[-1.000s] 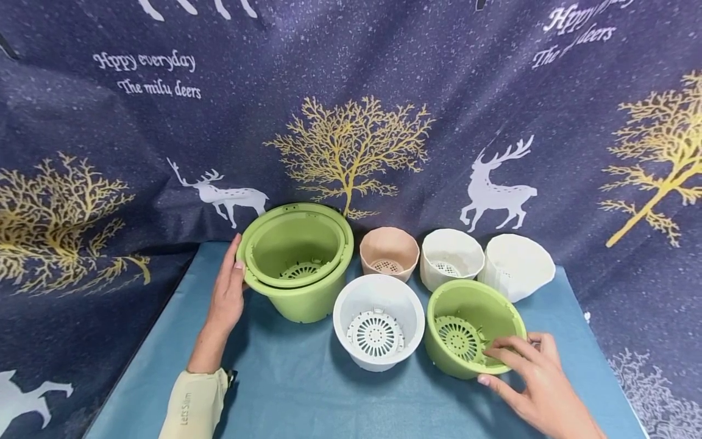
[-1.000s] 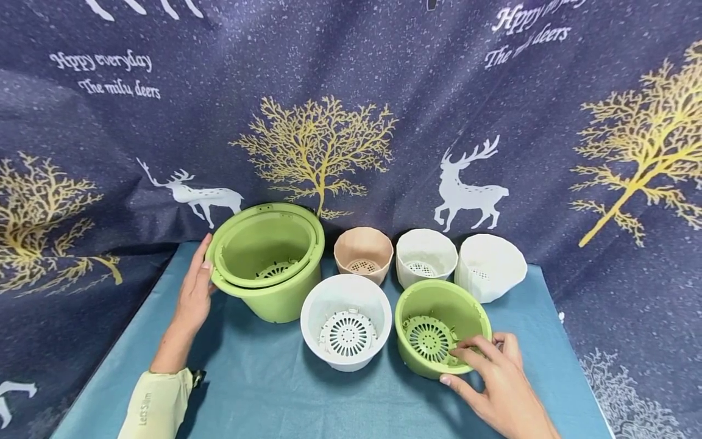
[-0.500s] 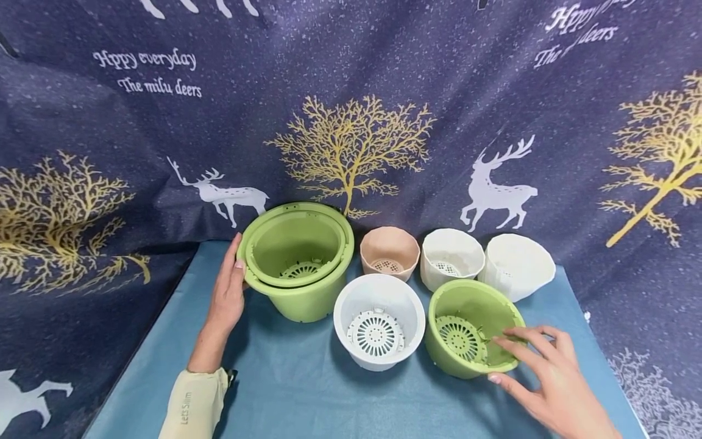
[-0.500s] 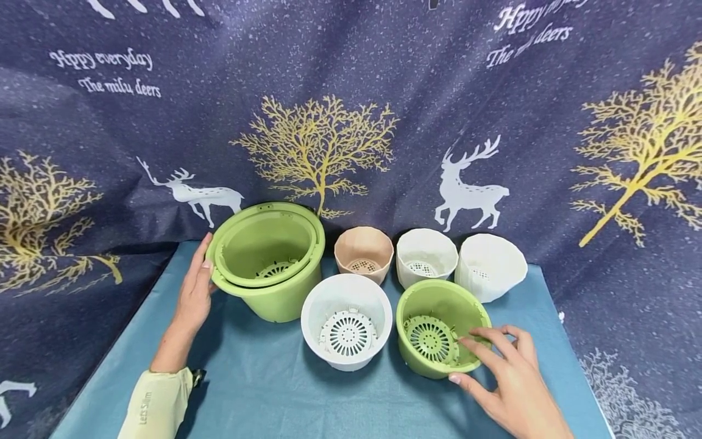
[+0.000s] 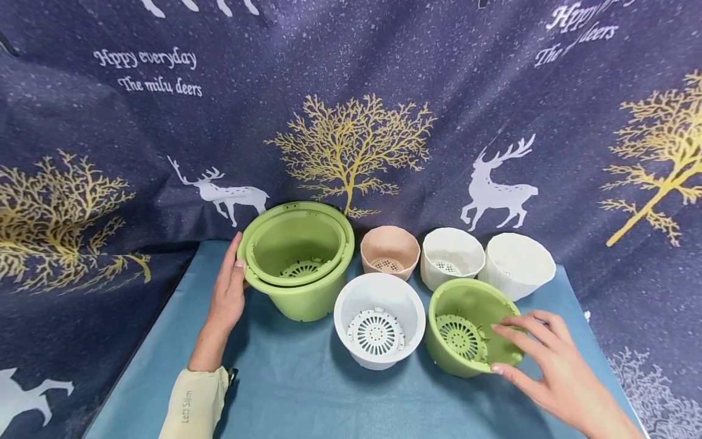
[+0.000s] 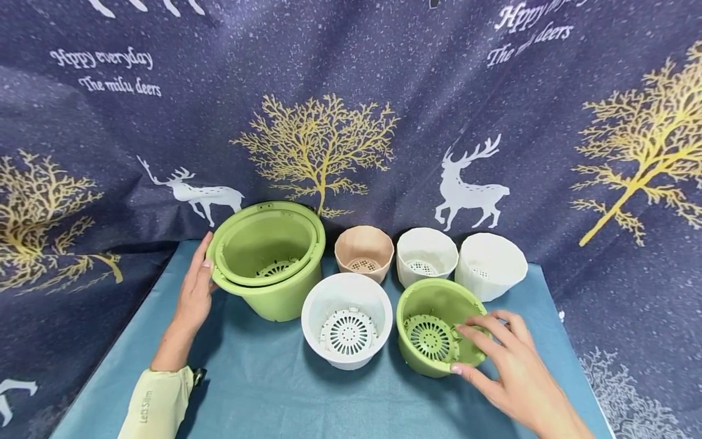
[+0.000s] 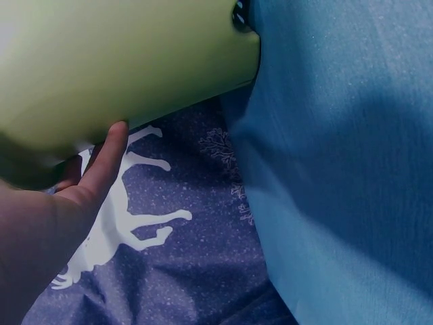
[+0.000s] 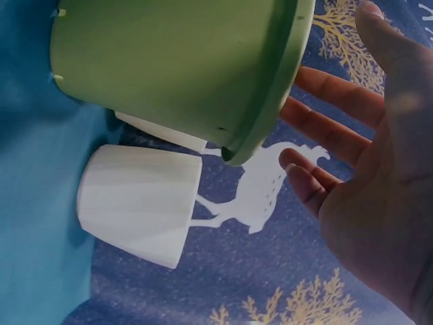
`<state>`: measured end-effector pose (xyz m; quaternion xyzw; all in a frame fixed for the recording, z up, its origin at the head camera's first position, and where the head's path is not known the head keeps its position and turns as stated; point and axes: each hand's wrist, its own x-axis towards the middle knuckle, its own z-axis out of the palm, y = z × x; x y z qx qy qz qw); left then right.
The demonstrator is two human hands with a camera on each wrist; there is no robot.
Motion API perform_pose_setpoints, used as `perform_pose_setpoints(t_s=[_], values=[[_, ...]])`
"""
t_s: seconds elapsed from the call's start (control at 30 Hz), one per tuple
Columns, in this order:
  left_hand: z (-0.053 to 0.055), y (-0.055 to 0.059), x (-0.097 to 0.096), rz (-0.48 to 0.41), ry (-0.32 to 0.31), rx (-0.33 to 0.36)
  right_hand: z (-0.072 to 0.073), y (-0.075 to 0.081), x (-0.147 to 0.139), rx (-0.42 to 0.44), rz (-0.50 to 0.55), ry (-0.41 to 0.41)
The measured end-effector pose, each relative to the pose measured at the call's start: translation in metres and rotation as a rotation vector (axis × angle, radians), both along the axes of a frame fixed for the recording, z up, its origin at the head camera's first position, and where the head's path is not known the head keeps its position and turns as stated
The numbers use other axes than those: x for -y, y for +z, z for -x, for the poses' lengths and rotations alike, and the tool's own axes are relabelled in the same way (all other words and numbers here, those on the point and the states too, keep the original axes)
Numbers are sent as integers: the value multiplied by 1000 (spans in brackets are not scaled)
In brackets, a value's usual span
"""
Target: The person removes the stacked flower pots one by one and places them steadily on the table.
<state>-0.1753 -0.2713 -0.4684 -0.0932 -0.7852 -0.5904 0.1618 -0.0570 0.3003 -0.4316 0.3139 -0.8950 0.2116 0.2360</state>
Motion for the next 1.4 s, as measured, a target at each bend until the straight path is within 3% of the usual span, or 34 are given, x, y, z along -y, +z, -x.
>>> perform_pose_setpoints(t_s=[0.13, 0.37, 1.0, 1.4], values=[[-1, 0, -1, -9, -2, 3, 3, 10, 2, 33, -17, 13], [0, 1, -2, -26, -11, -5, 15, 25, 7, -63, 18, 108], [2, -2, 0, 14, 5, 4, 37, 62, 33, -77, -16, 217], [0, 0, -1, -5, -2, -12, 52, 76, 51, -64, -43, 321]])
